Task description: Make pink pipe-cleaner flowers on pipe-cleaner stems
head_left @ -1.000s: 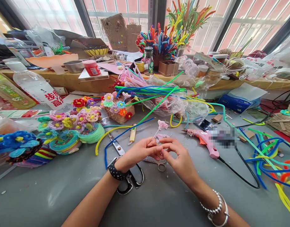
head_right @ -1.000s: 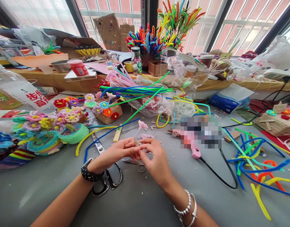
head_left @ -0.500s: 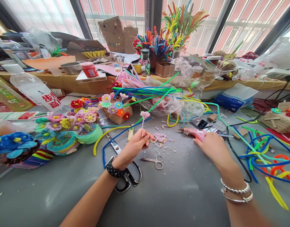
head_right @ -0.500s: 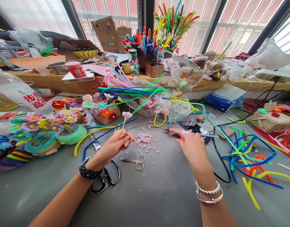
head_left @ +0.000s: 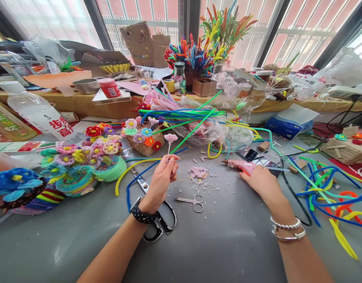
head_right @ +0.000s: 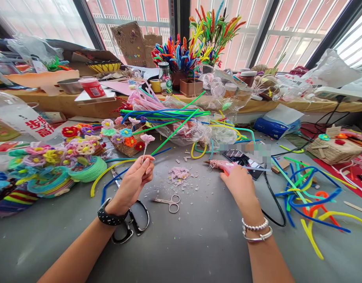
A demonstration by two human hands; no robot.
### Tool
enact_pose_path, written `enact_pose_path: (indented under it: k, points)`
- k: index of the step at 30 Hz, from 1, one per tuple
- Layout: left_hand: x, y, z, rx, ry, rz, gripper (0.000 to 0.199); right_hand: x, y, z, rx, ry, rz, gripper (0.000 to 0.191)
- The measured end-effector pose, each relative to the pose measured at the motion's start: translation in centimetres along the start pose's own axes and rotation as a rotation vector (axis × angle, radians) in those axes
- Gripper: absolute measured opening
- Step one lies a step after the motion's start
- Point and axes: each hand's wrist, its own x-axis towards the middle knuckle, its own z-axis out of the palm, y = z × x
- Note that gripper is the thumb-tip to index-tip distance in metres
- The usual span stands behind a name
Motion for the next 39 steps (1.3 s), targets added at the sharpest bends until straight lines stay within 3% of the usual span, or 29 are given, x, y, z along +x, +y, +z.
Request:
enact_pose_path:
  k: [3, 6, 10, 14, 21, 28, 34, 39]
  points:
    - [0.1, -0.1, -0.1, -0.039, -0.018, -0.033, 0.019, 0.0, 0.0, -0.1, -0.037, 0.043, 0.065, 0.033]
    - [0.1, -0.2, -0.3, -0.094, -0.031, -0.034, 0.029, 0.0, 0.0, -0.5, 0.002, 0.001, 0.073, 0.035]
    - [0.1, -0.1, -0.3, -0.101, -0.081, -0.032, 0.022, 0.0, -0.5, -1.8, 0.093, -0.057, 0.185, 0.045]
    - [-0.2, 0.2, -0.2, -0.086, -0.174, -0.064, 0.022, -0.3, -1.1, -3.4, 0.275, -0.047, 0.221, 0.042]
    - [-0.3, 0.0, 0.0, 0.045, -0.25, -0.075, 0.025, -1.5, -1.9, -4.8, 0.61, 0.036, 0.118, 0.038]
    - [-0.4, -0.2, -0.1, 0.229, -0.425, -0.089, 0.028, -2.6, -2.9, -5.6, 0.641, 0.195, 0.032, 0.038]
    - [-0.7, 0.0, 0.5, 0.177, -0.362, -0.036, 0.028, -3.0, -3.8, -5.4, 0.629, 0.222, -0.002, 0.038]
    - [-0.5, -0.5, 0.1, 0.224, -0.414, -0.01, 0.026, -3.6, -4.5, -5.4, 0.659, 0.273, -0.05, 0.036]
